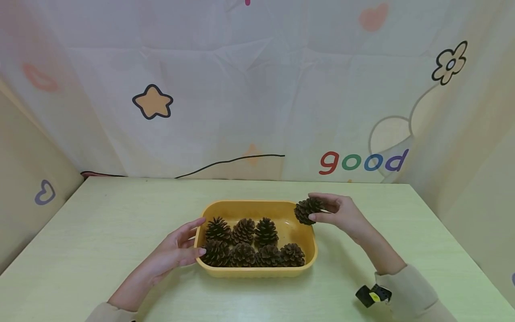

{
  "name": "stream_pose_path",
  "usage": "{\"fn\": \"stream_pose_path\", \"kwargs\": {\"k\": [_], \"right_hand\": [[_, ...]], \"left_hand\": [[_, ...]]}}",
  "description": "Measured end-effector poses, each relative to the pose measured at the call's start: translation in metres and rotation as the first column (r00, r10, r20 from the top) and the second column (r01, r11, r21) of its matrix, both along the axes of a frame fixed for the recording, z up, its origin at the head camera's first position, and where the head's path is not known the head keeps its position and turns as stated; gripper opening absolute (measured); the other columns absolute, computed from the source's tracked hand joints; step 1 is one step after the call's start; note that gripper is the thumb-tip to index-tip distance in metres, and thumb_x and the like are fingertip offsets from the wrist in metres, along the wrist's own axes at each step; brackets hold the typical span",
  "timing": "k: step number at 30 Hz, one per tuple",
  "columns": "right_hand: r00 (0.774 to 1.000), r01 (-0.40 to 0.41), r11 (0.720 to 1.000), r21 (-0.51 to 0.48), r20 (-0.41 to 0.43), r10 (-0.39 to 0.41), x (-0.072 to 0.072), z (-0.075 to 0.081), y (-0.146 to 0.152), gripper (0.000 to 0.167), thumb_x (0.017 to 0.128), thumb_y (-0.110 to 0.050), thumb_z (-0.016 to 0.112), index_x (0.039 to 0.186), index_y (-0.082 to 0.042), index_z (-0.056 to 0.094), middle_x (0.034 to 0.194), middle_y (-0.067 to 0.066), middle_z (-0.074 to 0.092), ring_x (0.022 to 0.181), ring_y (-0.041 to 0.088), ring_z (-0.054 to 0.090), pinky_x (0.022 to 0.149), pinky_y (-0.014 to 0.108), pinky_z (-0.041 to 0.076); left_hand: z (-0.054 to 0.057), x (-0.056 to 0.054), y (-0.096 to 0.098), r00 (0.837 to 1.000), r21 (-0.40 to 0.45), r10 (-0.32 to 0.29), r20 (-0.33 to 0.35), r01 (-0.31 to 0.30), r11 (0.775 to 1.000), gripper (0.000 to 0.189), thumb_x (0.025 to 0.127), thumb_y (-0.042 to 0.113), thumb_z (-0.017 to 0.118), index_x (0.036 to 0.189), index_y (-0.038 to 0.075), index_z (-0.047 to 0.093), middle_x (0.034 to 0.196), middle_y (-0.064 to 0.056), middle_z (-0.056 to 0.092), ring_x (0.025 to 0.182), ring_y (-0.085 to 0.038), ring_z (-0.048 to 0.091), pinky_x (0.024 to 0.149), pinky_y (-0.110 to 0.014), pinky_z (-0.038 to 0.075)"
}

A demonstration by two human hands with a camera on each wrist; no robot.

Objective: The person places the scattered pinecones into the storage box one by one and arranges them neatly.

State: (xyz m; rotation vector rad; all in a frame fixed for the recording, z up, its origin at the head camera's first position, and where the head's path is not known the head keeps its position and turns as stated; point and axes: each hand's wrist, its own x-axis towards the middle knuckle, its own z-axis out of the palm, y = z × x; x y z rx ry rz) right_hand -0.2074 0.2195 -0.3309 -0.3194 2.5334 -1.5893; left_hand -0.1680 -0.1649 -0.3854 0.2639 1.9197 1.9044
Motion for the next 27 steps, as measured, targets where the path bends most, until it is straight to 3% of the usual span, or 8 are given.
{"fn": "stream_pose_path", "kwargs": {"k": [20,27], "right_hand": [[0.997,-0.064,0.998,0.024,-0.038,0.064,0.005,-0.008,-0.014,0.057,0.078,-0.019,0.073,0.127,0.001,0.051,0.123,0.02,0.054,0.112,0.034,0.051,0.084,0.034,0.05],[0.996,-0.09,0.995,0.036,-0.015,0.09,0.008,-0.012,-0.019,0.057,0.078,-0.017,0.072,0.127,0.001,0.05,0.124,0.02,0.053,0.116,0.036,0.048,0.084,0.035,0.05]], "left_hand": [[-0.002,-0.001,-0.001,1.0,-0.001,-0.003,-0.009,0.003,1.0,0.078,0.081,0.01,0.067,0.144,0.011,0.022,0.146,-0.027,0.014,0.129,-0.044,0.026,0.087,-0.041,0.047],[-0.001,0.0,0.0,1.0,-0.012,0.006,-0.009,-0.006,1.0,0.077,0.081,0.011,0.067,0.144,0.012,0.023,0.146,-0.027,0.014,0.129,-0.044,0.026,0.087,-0.042,0.046]]}}
